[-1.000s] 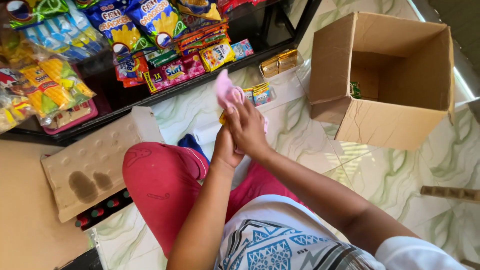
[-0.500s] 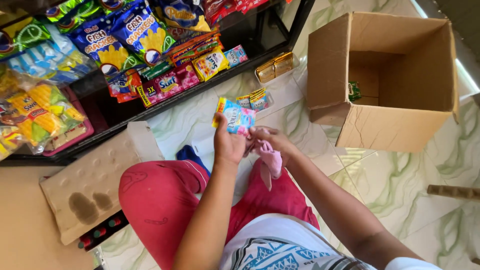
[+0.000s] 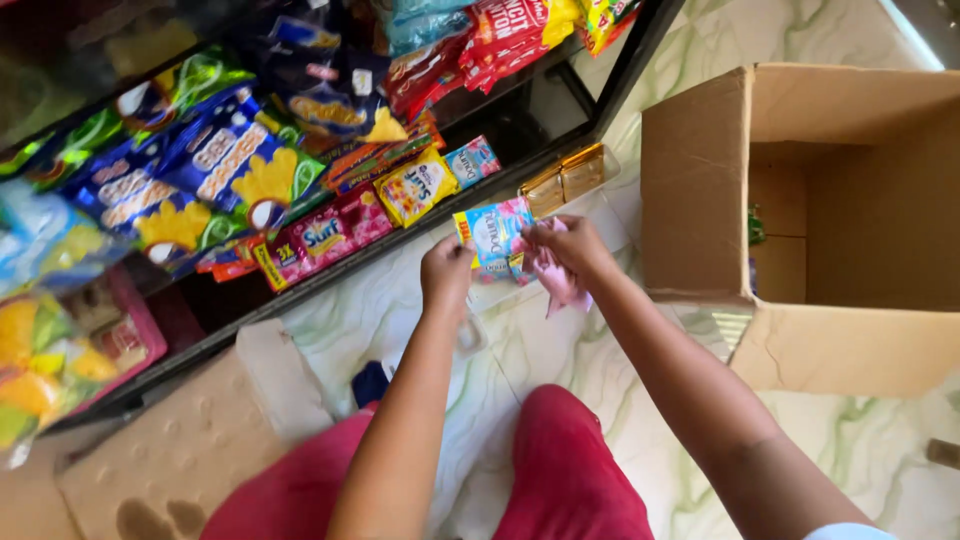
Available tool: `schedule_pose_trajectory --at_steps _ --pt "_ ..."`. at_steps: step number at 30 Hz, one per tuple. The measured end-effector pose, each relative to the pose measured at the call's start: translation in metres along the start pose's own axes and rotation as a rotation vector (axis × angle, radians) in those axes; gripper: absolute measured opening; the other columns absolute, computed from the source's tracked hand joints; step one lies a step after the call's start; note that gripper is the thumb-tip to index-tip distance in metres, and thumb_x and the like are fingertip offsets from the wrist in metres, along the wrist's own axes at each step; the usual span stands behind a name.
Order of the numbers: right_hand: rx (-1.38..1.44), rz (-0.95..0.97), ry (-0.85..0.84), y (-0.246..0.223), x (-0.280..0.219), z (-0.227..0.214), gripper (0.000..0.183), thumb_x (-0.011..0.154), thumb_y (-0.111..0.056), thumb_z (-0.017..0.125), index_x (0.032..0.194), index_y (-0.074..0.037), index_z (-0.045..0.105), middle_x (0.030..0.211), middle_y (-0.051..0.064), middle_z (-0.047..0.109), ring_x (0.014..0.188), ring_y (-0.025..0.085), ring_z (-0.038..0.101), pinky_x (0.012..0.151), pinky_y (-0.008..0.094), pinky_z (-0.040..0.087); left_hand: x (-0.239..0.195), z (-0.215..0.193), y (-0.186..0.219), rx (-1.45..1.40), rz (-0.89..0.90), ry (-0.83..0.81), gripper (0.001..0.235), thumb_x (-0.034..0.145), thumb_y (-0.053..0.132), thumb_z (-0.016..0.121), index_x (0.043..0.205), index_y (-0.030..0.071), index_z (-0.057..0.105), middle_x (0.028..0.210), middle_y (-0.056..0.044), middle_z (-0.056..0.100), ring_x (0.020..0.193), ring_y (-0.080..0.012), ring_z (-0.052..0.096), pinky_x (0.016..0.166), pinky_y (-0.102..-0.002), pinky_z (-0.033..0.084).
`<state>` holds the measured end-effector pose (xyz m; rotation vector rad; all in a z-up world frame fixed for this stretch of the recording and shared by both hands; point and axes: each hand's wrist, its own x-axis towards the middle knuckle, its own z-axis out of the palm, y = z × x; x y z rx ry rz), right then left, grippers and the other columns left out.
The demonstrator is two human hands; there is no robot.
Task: Wiping down snack packets and small laundry detergent sachets with a cloth while sitting on the floor.
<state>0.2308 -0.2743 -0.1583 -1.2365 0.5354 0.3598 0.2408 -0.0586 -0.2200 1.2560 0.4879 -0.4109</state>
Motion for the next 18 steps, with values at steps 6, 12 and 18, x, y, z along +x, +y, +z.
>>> schedule_pose_trajectory --at_steps 6,12,18 --pt "-0.211 -0.151 0.102 0.009 0.132 -0.014 0.021 0.092 -0.015 0.081 0.089 0.003 0.073 0.076 0.01 0.075 0.059 0.013 0.065 0.05 0.029 0.05 0.104 0.023 0.007 0.187 0.134 0.021 0.048 0.094 0.0 0.064 0.141 0.002 0.054 0.105 -0.011 0.072 0.082 -0.0174 0.061 0.067 -0.032 0.049" --pt "-0.459 -0.126 0.231 -0.007 0.205 -0.011 0.023 0.087 -0.024 0.082 0.086 -0.004 0.071 0.072 0.008 0.074 0.057 0.014 0.069 0.05 0.031 0.052 0.151 0.045 -0.01 -0.022 0.231 -0.043 0.081 0.076 -0.016 0.045 0.151 0.009 0.026 0.144 -0.019 0.053 0.134 -0.0249 0.055 0.111 -0.034 0.042" --pt "-0.791 -0.143 0.276 -0.02 0.251 -0.005 0.024 0.084 -0.032 0.081 0.092 -0.009 0.077 0.076 0.007 0.077 0.067 0.018 0.074 0.062 0.033 0.057 0.177 0.056 -0.023 0.335 0.237 -0.043 0.072 0.08 -0.009 0.042 0.152 0.001 0.04 0.163 -0.02 0.035 0.154 -0.03 0.029 0.123 -0.035 0.022"
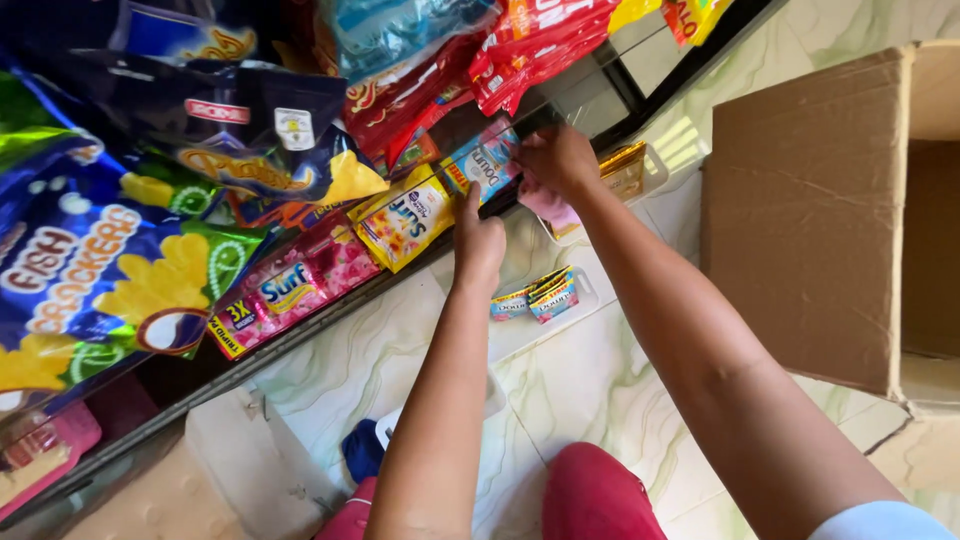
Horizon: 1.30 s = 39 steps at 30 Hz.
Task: Wiping down snack packets and small laundry detergent sachets with a cloth while sitting on the floor.
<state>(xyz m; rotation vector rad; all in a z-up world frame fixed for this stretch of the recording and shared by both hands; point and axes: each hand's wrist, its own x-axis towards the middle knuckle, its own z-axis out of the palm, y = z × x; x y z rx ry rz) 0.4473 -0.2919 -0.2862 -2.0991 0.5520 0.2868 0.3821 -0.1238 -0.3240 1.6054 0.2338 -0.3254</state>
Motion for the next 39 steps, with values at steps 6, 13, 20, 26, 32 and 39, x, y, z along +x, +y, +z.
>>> schedule_pose_trajectory --at_steps 6,13,20,26,32,39 --pt "-0.211 -0.058 0.045 0.0 0.012 0.016 0.031 0.075 -0.039 0.083 0.098 -0.02 0.08 0.094 0.011 0.076 0.089 0.029 0.073 0.079 0.041 0.056 -0.005 0.008 -0.008 0.078 -0.006 0.039 0.076 0.083 -0.006 0.041 0.158 0.0 0.028 0.168 -0.026 0.022 0.158 -0.0338 0.018 0.127 -0.037 0.014" --pt "-0.365 0.0 0.018 -0.005 0.009 0.021 0.038 0.075 -0.053 0.082 0.103 -0.028 0.078 0.1 0.009 0.076 0.095 0.031 0.072 0.08 0.045 0.056 -0.049 0.009 -0.022 0.332 0.316 0.168 0.066 0.089 -0.009 0.044 0.154 0.003 0.044 0.166 -0.029 0.026 0.156 -0.0395 0.023 0.126 -0.043 0.021" --pt "-0.541 -0.112 -0.028 -0.021 -0.012 0.02 0.038 0.077 -0.056 0.079 0.105 -0.03 0.078 0.101 0.005 0.075 0.095 0.032 0.071 0.076 0.047 0.056 -0.117 -0.027 -0.012 0.866 0.214 0.09 0.063 0.075 0.021 0.084 0.132 0.006 0.062 0.122 -0.013 0.064 0.117 -0.0343 0.053 0.092 -0.05 0.044" --pt "-0.131 -0.284 0.339 0.014 -0.08 0.011 0.043 0.091 -0.048 0.078 0.109 -0.009 0.073 0.097 0.02 0.073 0.093 0.037 0.07 0.075 0.045 0.055 -0.109 -0.04 -0.071 1.144 0.501 0.025 0.026 0.078 0.018 0.082 0.101 0.012 0.071 0.103 -0.004 0.067 0.108 -0.0267 0.059 0.088 -0.044 0.046" --pt "0.323 -0.11 0.146 0.056 -0.171 0.006 0.029 0.096 -0.028 0.073 0.101 0.001 0.072 0.084 0.012 0.074 0.073 0.016 0.067 0.067 0.032 0.054 -0.133 -0.046 -0.055 0.863 0.469 0.028 0.013 0.077 0.01 0.077 0.084 0.01 0.066 0.094 -0.007 0.068 0.097 -0.0326 0.061 0.081 -0.047 0.047" --pt "0.849 -0.089 0.036 0.022 -0.272 0.01 0.032 0.102 -0.029 0.068 0.11 0.003 0.065 0.091 0.008 0.075 0.076 0.014 0.073 0.068 0.029 0.062 -0.178 -0.065 -0.035 0.044 0.17 -0.16 0.015 0.08 0.004 0.07 0.085 0.004 0.056 0.127 -0.01 0.073 0.113 -0.0259 0.069 0.095 -0.04 0.051"
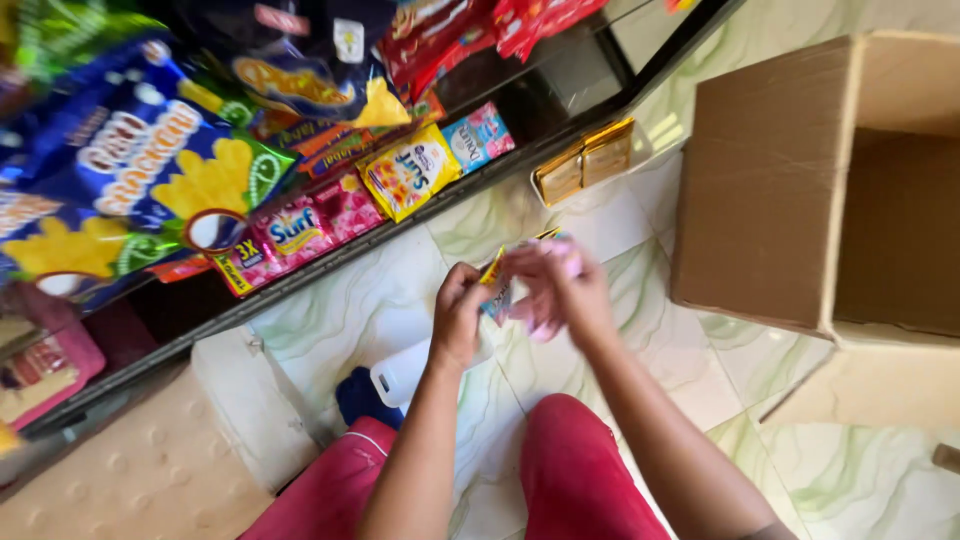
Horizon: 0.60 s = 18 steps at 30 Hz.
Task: Wiping down snack packets and small laundry detergent sachets with a cloth while sitting on the floor.
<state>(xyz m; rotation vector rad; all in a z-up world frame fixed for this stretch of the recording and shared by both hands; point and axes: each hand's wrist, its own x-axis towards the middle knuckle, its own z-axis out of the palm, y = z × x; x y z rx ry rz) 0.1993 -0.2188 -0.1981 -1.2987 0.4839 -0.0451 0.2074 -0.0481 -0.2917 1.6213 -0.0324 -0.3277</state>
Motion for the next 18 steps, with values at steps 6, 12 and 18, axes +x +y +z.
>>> schedule_pose_trajectory --at_steps 6,12,18 --pt "-1.158 -0.741 -0.104 -0.043 -0.086 0.066 0.046 0.103 -0.041 0.047 0.143 -0.018 0.056 0.145 0.023 0.058 0.141 0.037 0.047 0.112 0.05 0.028 -0.067 0.014 0.134 -1.304 -0.3 -0.021 0.057 0.104 0.042 0.05 0.15 0.009 0.049 0.151 -0.007 0.054 0.136 -0.0214 0.052 0.112 -0.035 0.042" --pt "-1.011 -0.596 -0.117 -0.066 -0.121 0.058 0.041 0.106 -0.033 0.045 0.138 -0.011 0.06 0.142 0.017 0.06 0.133 0.035 0.053 0.109 0.048 0.036 -0.121 0.019 0.163 -1.118 -0.21 -0.027 0.058 0.105 0.042 0.046 0.156 0.015 0.042 0.158 0.0 0.047 0.143 -0.0149 0.045 0.117 -0.032 0.038" --pt "-0.579 -0.089 -0.011 -0.029 -0.056 -0.006 0.043 0.109 -0.039 0.045 0.12 -0.006 0.07 0.105 0.018 0.076 0.086 0.033 0.073 0.078 0.044 0.058 -0.169 0.004 0.193 -1.169 -0.026 -0.085 0.054 0.109 0.042 0.049 0.146 0.003 0.05 0.142 -0.012 0.06 0.129 -0.0266 0.059 0.111 -0.045 0.046"
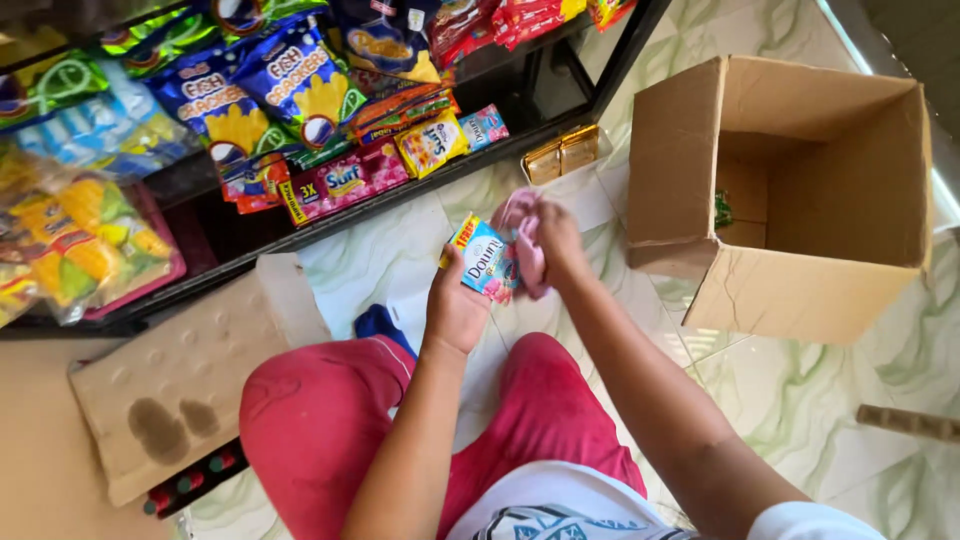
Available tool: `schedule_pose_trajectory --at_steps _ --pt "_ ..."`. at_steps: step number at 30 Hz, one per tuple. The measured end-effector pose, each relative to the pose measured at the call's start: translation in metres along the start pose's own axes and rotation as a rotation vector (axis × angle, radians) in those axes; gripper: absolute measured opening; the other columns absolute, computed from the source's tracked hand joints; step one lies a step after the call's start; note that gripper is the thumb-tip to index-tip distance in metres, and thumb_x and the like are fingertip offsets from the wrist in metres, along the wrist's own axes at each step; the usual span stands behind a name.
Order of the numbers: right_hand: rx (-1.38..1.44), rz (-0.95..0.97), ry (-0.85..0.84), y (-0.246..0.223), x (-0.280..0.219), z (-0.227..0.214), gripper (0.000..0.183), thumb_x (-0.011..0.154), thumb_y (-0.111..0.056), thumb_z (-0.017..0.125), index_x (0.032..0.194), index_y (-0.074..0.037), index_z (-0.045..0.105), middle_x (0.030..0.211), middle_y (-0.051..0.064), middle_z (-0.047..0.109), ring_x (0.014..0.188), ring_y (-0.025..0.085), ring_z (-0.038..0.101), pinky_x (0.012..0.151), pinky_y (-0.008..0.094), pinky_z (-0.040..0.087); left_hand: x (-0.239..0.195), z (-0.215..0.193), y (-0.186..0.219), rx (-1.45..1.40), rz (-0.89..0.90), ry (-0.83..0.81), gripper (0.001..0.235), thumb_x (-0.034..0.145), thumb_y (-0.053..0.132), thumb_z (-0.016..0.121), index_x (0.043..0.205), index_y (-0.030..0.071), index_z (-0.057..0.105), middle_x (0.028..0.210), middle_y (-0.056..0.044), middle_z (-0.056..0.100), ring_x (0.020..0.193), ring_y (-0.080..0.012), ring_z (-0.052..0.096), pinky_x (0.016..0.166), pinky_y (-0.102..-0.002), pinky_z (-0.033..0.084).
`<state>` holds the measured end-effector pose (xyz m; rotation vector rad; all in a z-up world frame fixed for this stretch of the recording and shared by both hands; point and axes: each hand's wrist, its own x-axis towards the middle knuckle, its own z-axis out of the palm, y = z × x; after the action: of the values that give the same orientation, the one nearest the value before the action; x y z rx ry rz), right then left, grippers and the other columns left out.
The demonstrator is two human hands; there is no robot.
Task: Wiping down snack packets and small laundry detergent sachets with a cloth while sitting on the floor.
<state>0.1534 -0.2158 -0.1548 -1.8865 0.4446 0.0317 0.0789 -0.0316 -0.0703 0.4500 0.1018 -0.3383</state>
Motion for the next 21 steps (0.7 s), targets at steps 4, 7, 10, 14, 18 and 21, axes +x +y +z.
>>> schedule_pose_trajectory --at_steps 4,7,10,14,18,21 --pt "0.619 -0.205 -0.284 -0.138 -0.079 -0.025 0.047 0.109 -0.044 0.046 0.129 -0.004 0.061 0.121 0.017 0.068 0.105 0.031 0.064 0.089 0.043 0.052 -0.011 0.002 0.002 0.075 0.021 0.13 0.041 0.102 0.024 0.058 0.139 0.007 0.052 0.126 -0.009 0.064 0.115 -0.0242 0.065 0.099 -0.043 0.054" --pt "0.061 -0.672 -0.199 -0.153 -0.121 -0.012 0.049 0.107 -0.044 0.049 0.129 -0.003 0.063 0.115 0.02 0.067 0.103 0.037 0.064 0.085 0.043 0.05 -0.012 -0.006 -0.007 0.172 0.028 0.116 0.039 0.104 0.01 0.057 0.142 0.004 0.053 0.122 -0.007 0.066 0.107 -0.0192 0.063 0.09 -0.036 0.053" --pt "-0.369 -0.707 0.116 -0.129 -0.124 0.0 0.044 0.107 -0.045 0.052 0.112 -0.004 0.068 0.094 0.021 0.072 0.083 0.041 0.069 0.07 0.046 0.053 -0.026 0.018 0.007 0.403 0.03 0.068 0.047 0.1 -0.001 0.051 0.147 0.004 0.052 0.123 -0.003 0.065 0.098 -0.0164 0.059 0.079 -0.033 0.048" --pt "-0.226 -0.448 0.208 -0.13 -0.125 0.0 0.05 0.11 -0.046 0.048 0.096 -0.004 0.073 0.076 0.02 0.069 0.071 0.037 0.07 0.064 0.047 0.052 -0.044 0.045 0.025 0.583 -0.044 0.035 0.045 0.103 -0.002 0.048 0.146 0.004 0.056 0.133 -0.004 0.065 0.114 -0.0116 0.063 0.097 -0.028 0.051" --pt "0.039 -0.157 0.27 -0.099 -0.051 -0.014 0.066 0.111 -0.052 0.053 0.083 0.003 0.075 0.069 0.021 0.072 0.061 0.027 0.072 0.062 0.045 0.056 -0.062 0.053 0.03 0.594 0.064 -0.089 0.045 0.102 -0.002 0.051 0.146 0.003 0.057 0.143 -0.007 0.061 0.126 -0.013 0.06 0.108 -0.029 0.047" --pt "0.584 -0.011 0.068 -0.112 -0.046 -0.04 0.054 0.105 -0.045 0.055 0.099 0.007 0.068 0.08 0.02 0.071 0.062 0.029 0.068 0.058 0.047 0.055 -0.063 0.048 0.04 0.296 0.077 -0.049 0.038 0.103 0.006 0.055 0.141 0.001 0.057 0.134 -0.013 0.066 0.121 -0.0243 0.065 0.105 -0.039 0.052"
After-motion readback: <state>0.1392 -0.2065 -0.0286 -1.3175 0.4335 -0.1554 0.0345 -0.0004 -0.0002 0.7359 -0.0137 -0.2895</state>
